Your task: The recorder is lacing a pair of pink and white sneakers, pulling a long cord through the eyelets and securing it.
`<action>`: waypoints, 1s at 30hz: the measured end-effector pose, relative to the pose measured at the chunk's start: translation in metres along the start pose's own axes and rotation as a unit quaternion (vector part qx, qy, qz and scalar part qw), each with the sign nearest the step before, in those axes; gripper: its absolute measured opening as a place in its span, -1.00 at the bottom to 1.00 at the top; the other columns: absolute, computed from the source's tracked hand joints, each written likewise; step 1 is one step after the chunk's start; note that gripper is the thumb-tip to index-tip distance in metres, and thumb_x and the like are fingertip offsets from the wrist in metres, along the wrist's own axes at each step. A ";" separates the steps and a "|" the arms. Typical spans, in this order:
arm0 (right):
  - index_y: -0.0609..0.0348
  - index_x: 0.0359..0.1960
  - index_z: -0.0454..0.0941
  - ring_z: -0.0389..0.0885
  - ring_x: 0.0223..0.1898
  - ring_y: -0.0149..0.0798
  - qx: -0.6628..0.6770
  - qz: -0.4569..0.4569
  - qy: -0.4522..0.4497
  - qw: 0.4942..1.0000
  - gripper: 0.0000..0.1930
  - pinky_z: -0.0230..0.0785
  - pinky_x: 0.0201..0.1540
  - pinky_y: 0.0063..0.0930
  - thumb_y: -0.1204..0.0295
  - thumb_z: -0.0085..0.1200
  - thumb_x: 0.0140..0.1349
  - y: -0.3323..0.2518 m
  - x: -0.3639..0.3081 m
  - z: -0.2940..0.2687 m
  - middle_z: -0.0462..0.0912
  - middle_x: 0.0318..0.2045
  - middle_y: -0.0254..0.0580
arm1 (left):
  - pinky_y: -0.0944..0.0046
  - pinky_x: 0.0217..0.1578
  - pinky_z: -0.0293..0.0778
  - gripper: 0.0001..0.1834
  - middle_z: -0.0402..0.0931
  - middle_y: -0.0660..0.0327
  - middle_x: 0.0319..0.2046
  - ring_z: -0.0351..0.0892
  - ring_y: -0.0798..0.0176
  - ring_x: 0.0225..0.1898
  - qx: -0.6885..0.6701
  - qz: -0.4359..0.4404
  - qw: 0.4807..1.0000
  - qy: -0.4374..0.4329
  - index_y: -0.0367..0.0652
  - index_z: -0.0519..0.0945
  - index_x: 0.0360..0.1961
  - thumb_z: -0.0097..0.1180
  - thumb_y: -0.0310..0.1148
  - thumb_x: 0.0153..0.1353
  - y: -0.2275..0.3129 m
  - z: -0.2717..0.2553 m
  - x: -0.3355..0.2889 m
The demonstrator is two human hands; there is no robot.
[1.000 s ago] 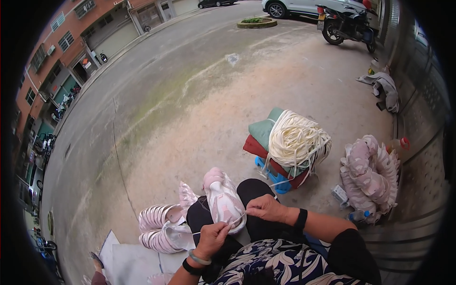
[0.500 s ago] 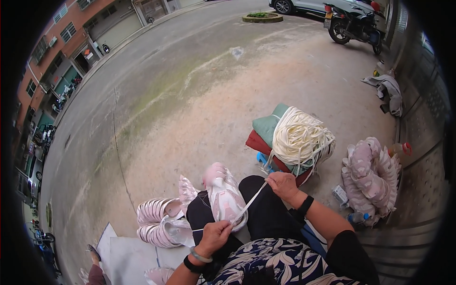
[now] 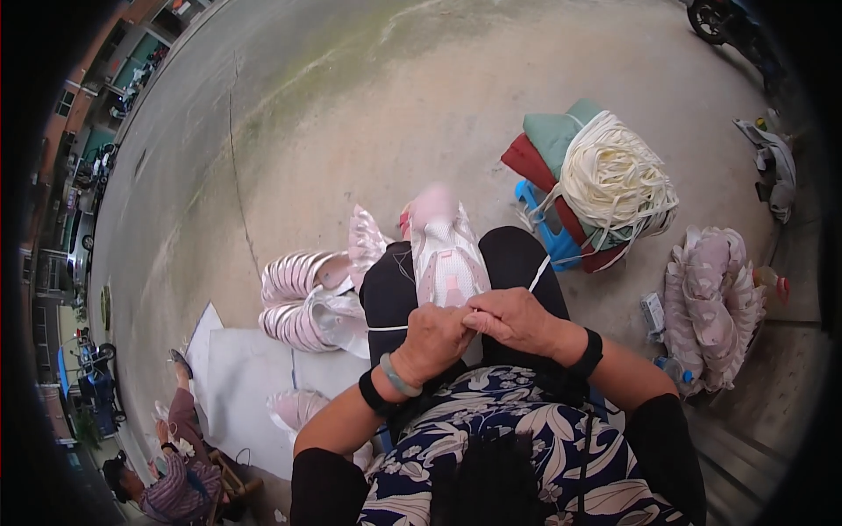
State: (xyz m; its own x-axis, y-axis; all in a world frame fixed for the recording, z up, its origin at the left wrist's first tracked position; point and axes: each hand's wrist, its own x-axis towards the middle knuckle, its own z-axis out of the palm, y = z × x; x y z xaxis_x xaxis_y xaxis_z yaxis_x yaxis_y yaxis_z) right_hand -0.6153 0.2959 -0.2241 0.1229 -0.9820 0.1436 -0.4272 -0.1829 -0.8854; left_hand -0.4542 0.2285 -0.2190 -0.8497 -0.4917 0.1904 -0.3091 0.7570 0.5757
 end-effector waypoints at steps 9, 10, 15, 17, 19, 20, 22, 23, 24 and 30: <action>0.29 -0.38 0.54 0.55 -0.52 -0.31 0.084 0.073 -0.004 0.994 -0.88 0.35 -0.44 -0.54 0.48 0.04 0.09 0.020 0.009 -0.003 0.54 -0.59 -0.11 | 0.21 -0.58 0.24 -0.90 0.29 0.22 -0.69 0.34 0.15 -0.64 0.081 0.104 0.991 0.037 -0.14 0.41 -0.52 0.10 -0.46 -0.06 -0.026 -0.008 0.008; 0.29 -0.38 0.54 0.55 -0.52 -0.31 0.086 0.075 -0.005 0.993 -0.88 0.35 -0.44 -0.54 0.48 0.04 0.09 0.021 0.012 -0.001 0.54 -0.59 -0.11 | 0.22 -0.57 0.23 -0.90 0.28 0.22 -0.69 0.34 0.15 -0.64 0.080 0.116 0.989 0.045 -0.14 0.41 -0.52 0.09 -0.46 -0.06 -0.028 -0.008 0.011; 0.20 -0.38 0.52 0.53 -0.46 0.00 0.023 0.020 0.039 0.999 -0.88 0.35 -0.43 -0.34 0.46 0.01 0.04 0.028 0.029 0.001 0.54 -0.54 0.00 | 0.22 -0.56 0.23 -0.89 0.28 0.22 -0.68 0.34 0.15 -0.62 0.089 0.107 0.989 0.049 -0.15 0.41 -0.51 0.10 -0.48 -0.07 -0.041 -0.006 0.018; 0.20 -0.46 0.49 0.51 -0.48 0.02 -0.006 0.002 0.044 0.999 -0.91 0.33 -0.44 -0.28 0.46 -0.01 0.04 0.033 0.034 0.000 0.50 -0.57 0.00 | 0.22 -0.54 0.26 -0.87 0.33 0.20 -0.64 0.38 0.14 -0.58 0.108 0.081 0.989 0.056 -0.16 0.43 -0.49 0.13 -0.47 -0.09 -0.046 -0.006 0.022; 0.19 -0.47 0.49 0.51 -0.48 0.03 -0.045 0.019 0.060 0.997 -0.91 0.32 -0.44 -0.26 0.45 -0.02 0.04 0.039 0.040 -0.001 0.50 -0.58 0.00 | 0.22 -0.52 0.28 -0.86 0.35 0.19 -0.62 0.40 0.13 -0.55 0.096 0.048 0.990 0.090 -0.16 0.44 -0.48 0.14 -0.46 -0.10 -0.055 -0.003 0.026; 0.18 -0.49 0.48 0.50 -0.47 0.03 -0.084 0.035 0.079 0.993 -0.91 0.32 -0.43 -0.25 0.44 -0.03 0.05 0.042 0.043 -0.001 0.50 -0.58 0.00 | 0.22 -0.50 0.29 -0.85 0.38 0.18 -0.59 0.42 0.12 -0.52 0.084 0.018 0.989 0.124 -0.17 0.46 -0.47 0.15 -0.45 -0.11 -0.059 -0.001 0.027; 0.18 -0.50 0.45 0.51 -0.47 0.03 -0.100 0.049 0.091 0.990 -0.90 0.32 -0.42 -0.21 0.42 -0.04 0.05 0.051 0.048 -0.001 0.50 -0.58 -0.01 | 0.22 -0.47 0.33 -0.84 0.40 0.16 -0.55 0.43 0.10 -0.49 0.080 -0.022 0.989 0.126 -0.19 0.47 -0.46 0.16 -0.44 -0.10 -0.065 0.005 0.030; 0.18 -0.50 0.44 0.51 -0.47 0.03 -0.126 0.055 0.099 0.986 -0.90 0.32 -0.42 -0.21 0.42 -0.05 0.05 0.055 0.050 0.000 0.50 -0.57 -0.02 | 0.21 -0.47 0.33 -0.84 0.40 0.15 -0.56 0.43 0.10 -0.50 0.048 -0.054 0.989 0.127 -0.19 0.47 -0.47 0.17 -0.43 -0.10 -0.070 0.008 0.031; 0.18 -0.49 0.43 0.51 -0.47 0.02 -0.153 0.062 0.107 0.981 -0.90 0.32 -0.42 -0.20 0.43 -0.05 0.05 0.058 0.052 0.000 0.51 -0.57 -0.02 | 0.21 -0.48 0.34 -0.83 0.40 0.15 -0.56 0.43 0.09 -0.50 0.016 -0.085 0.988 0.127 -0.20 0.46 -0.47 0.18 -0.42 -0.10 -0.073 0.011 0.033; 0.17 -0.49 0.40 0.52 -0.48 0.01 -0.204 0.047 0.085 0.974 -0.92 0.33 -0.42 -0.19 0.44 -0.07 0.07 0.060 0.059 0.005 0.50 -0.60 -0.02 | 0.22 -0.50 0.34 -0.83 0.39 0.13 -0.58 0.43 0.10 -0.52 -0.023 -0.114 0.985 0.127 -0.22 0.45 -0.51 0.19 -0.42 -0.10 -0.082 0.017 0.038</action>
State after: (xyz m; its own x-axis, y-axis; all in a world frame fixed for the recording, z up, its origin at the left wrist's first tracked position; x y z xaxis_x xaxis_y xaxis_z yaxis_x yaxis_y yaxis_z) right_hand -0.6292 0.2271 -0.2714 -0.0688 -0.9825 0.1729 -0.7537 -0.0624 -0.6543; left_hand -0.4684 0.1552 -0.2724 -0.6246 -0.7426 0.2418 -0.4548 0.5976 0.6603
